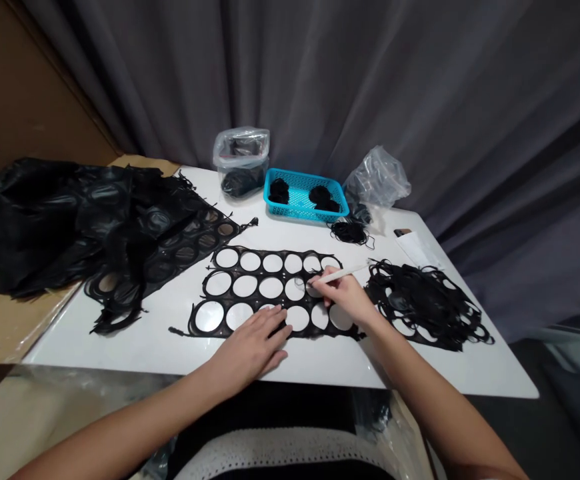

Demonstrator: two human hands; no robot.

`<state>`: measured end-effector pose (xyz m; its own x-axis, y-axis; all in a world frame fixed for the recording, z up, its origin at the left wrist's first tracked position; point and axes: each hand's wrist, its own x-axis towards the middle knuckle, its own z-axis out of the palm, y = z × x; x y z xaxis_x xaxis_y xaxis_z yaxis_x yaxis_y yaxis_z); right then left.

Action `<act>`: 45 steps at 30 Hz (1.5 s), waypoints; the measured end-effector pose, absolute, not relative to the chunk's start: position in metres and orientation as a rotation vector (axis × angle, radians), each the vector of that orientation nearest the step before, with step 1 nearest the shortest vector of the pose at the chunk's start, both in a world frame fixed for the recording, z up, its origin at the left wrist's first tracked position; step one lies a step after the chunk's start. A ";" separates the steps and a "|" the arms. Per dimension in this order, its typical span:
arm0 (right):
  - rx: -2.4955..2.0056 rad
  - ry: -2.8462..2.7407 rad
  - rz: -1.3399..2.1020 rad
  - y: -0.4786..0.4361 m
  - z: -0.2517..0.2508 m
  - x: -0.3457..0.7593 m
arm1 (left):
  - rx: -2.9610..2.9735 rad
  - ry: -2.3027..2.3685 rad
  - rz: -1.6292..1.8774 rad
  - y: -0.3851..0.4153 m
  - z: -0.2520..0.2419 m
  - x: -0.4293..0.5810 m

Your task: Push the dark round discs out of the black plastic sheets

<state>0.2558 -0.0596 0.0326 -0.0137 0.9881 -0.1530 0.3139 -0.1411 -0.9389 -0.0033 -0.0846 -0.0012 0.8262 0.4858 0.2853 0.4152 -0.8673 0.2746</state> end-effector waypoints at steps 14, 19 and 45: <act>-1.508 -1.756 0.996 -0.127 0.015 0.221 | 2.771 0.772 0.495 -0.108 -0.013 -0.005; -1.475 -1.823 0.906 -0.126 0.015 0.220 | 2.753 0.764 0.484 -0.109 -0.014 -0.007; -1.446 -1.322 1.308 -0.059 0.023 0.217 | 2.718 1.014 0.647 -0.128 -0.008 -0.031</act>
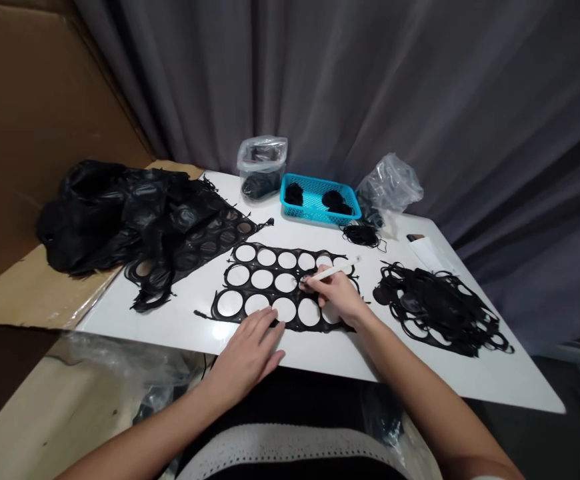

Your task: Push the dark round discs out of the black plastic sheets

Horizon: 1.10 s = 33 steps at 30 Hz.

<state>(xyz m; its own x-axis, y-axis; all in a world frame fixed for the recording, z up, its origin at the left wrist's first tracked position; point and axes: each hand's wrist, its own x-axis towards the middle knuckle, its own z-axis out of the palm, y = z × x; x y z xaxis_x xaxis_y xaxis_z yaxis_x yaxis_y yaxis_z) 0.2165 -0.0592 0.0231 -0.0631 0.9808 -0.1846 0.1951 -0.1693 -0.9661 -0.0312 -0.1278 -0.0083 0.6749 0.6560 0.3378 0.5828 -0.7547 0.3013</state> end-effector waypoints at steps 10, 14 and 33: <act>-1.331 -1.640 1.341 -0.110 0.018 0.174 | 2.808 1.043 0.634 -0.135 -0.019 -0.036; -1.407 -1.833 1.038 -0.116 0.014 0.169 | 2.810 1.044 0.625 -0.135 -0.019 -0.035; -1.547 -1.879 0.152 -0.048 0.010 0.218 | 2.872 1.036 0.670 -0.135 -0.019 -0.034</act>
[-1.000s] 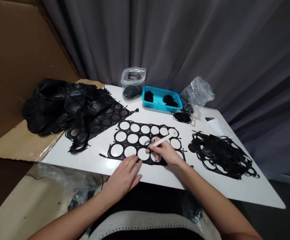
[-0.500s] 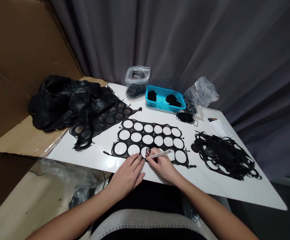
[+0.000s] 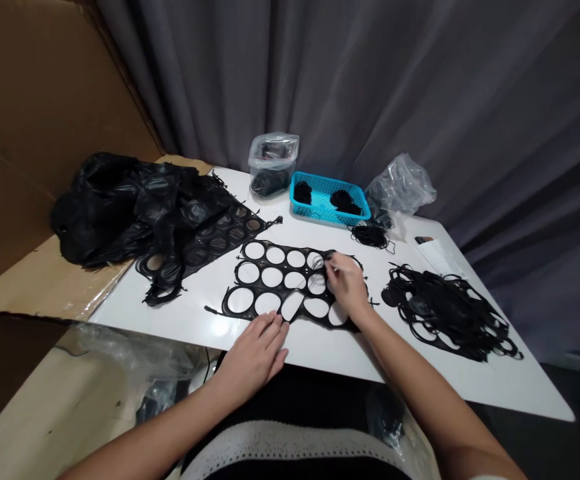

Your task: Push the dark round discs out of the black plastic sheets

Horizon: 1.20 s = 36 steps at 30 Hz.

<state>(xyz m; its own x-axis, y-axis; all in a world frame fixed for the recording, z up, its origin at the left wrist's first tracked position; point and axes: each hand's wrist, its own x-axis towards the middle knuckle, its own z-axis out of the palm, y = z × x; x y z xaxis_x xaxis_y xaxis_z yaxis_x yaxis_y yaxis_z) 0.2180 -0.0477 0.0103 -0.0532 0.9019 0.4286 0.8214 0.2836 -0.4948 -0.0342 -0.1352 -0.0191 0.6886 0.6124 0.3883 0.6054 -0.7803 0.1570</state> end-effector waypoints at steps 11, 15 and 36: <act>-1.307 -1.056 1.605 -0.010 0.019 0.214 | 2.718 1.137 0.670 -0.099 0.007 -0.028; -1.242 -1.164 1.717 -0.028 0.018 0.195 | 2.748 1.158 0.650 -0.082 -0.006 -0.022; -1.385 -2.145 0.354 -0.012 0.012 0.208 | 2.792 1.127 0.575 -0.082 -0.015 -0.021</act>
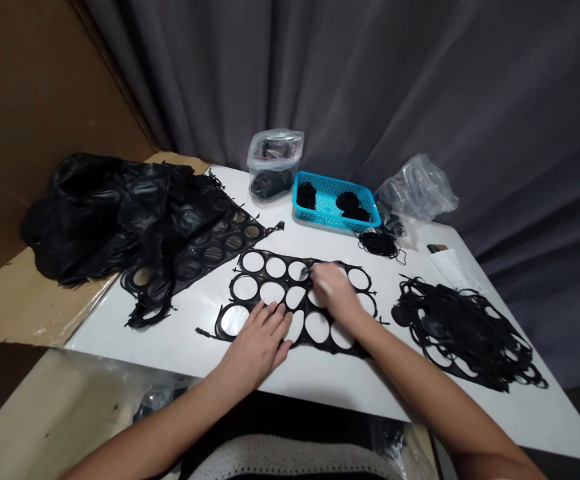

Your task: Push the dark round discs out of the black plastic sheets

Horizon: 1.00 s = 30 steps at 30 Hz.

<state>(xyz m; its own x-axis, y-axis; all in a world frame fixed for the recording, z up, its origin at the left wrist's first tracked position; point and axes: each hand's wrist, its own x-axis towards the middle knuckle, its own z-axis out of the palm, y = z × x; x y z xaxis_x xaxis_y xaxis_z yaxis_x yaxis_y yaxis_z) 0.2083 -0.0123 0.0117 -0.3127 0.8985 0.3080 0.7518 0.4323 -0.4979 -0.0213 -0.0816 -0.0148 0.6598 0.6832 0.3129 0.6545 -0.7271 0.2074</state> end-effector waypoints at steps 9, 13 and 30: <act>-1.480 -1.111 1.217 0.056 0.020 0.246 | 2.659 1.128 0.584 -0.066 0.003 -0.024; -1.271 -0.958 1.558 0.043 0.019 0.224 | 2.715 1.142 0.546 -0.041 0.007 -0.016; -1.299 -2.017 0.891 0.007 0.001 0.196 | 2.769 1.213 0.451 -0.034 -0.013 -0.010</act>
